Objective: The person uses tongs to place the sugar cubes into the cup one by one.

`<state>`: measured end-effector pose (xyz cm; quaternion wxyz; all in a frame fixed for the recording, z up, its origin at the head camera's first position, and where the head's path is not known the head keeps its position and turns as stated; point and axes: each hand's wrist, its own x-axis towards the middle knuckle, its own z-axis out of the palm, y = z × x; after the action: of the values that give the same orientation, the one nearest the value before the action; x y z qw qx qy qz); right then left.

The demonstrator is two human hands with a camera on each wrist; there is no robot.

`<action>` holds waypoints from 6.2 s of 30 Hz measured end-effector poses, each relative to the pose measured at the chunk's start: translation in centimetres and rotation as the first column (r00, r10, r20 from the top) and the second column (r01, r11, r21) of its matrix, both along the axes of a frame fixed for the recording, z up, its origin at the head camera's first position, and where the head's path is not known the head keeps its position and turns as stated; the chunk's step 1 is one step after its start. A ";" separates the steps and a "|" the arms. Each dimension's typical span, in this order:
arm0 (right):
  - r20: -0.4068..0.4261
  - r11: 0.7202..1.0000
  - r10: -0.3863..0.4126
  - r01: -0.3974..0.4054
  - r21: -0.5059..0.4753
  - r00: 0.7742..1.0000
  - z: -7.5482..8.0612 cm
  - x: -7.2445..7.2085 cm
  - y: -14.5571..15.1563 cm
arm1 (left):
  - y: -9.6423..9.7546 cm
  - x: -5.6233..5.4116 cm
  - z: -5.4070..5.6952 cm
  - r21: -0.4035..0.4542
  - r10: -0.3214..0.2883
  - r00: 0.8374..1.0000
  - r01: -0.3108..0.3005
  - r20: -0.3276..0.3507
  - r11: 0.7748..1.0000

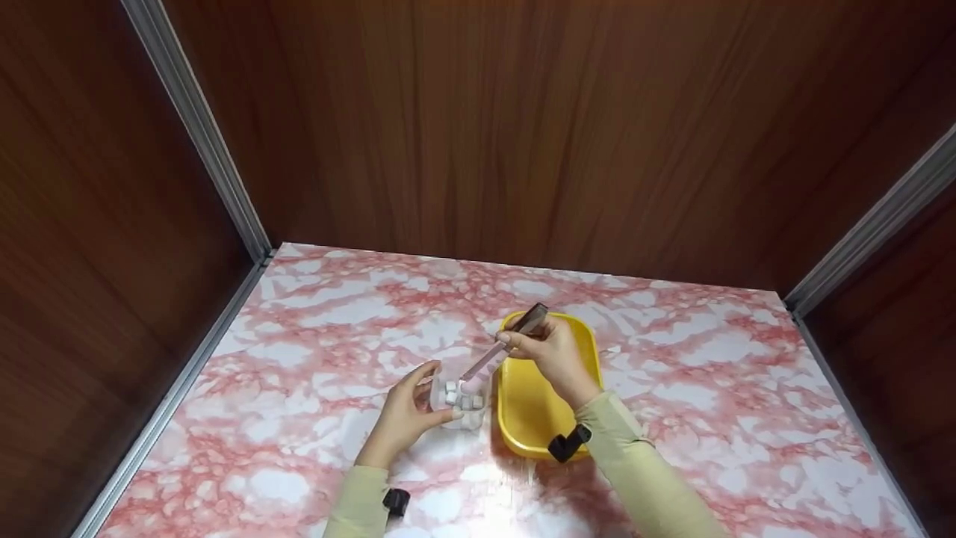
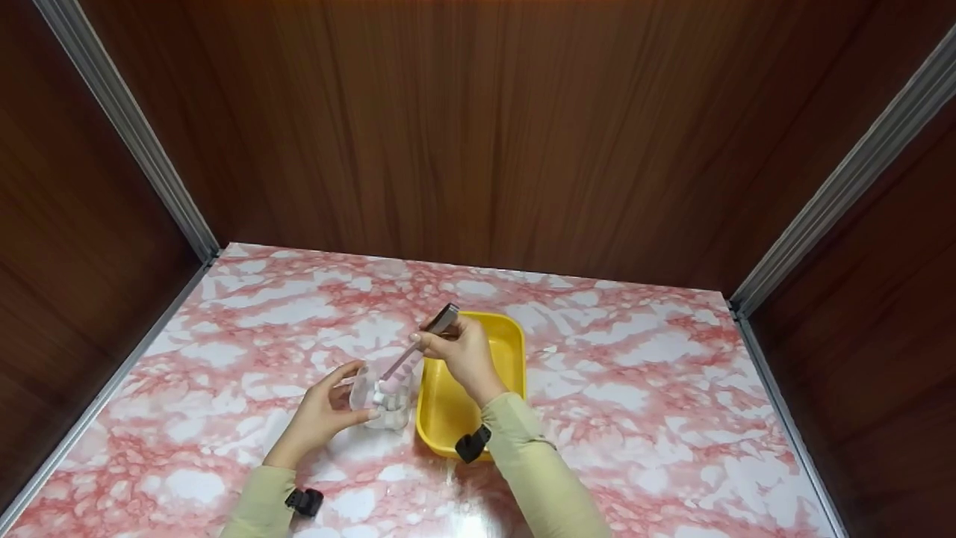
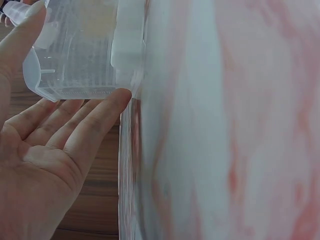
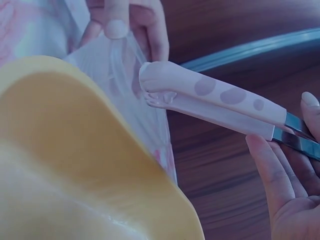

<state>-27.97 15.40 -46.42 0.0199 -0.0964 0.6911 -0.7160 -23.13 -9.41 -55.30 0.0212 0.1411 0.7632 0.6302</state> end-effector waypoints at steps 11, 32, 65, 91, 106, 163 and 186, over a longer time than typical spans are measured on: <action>0.008 0.999 0.038 -0.038 0.032 0.999 1.6 1.2 -0.4 | -0.1 0.0 0.0 -0.001 -0.007 1.000 0.007 0.016 1.000; -0.028 0.996 0.084 -0.085 -0.014 0.996 0.0 0.4 0.1 | 0.2 1.5 3.2 0.046 -0.026 1.000 0.026 0.004 0.999; -0.106 0.998 -0.040 0.035 -0.052 0.994 1.6 2.0 4.9 | 0.0 0.0 -0.2 -0.031 0.019 1.000 -0.019 0.022 0.999; -0.109 0.939 -0.317 0.296 -0.173 0.942 1.5 7.4 14.5 | -0.3 0.2 -0.2 -0.038 0.033 0.999 -0.033 0.009 0.999; 0.043 0.735 -0.615 0.593 -0.328 0.787 -0.6 10.7 20.3 | -0.1 0.0 -0.1 -0.031 0.023 1.000 -0.023 0.013 0.999; -0.230 0.158 -0.056 0.236 0.959 0.972 -6.7 13.9 21.2 | 0.3 0.1 0.6 -0.084 0.003 1.000 -0.004 -0.015 0.996; -0.196 0.148 -0.052 0.201 0.968 0.979 -7.4 14.3 19.4 | 0.6 0.5 1.4 -0.208 -0.010 1.000 0.011 0.007 0.978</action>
<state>-13.68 34.83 -53.77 -0.0226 -0.0435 0.9948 -0.0898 -22.62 -8.81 -53.88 0.0414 0.1404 0.8242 0.5471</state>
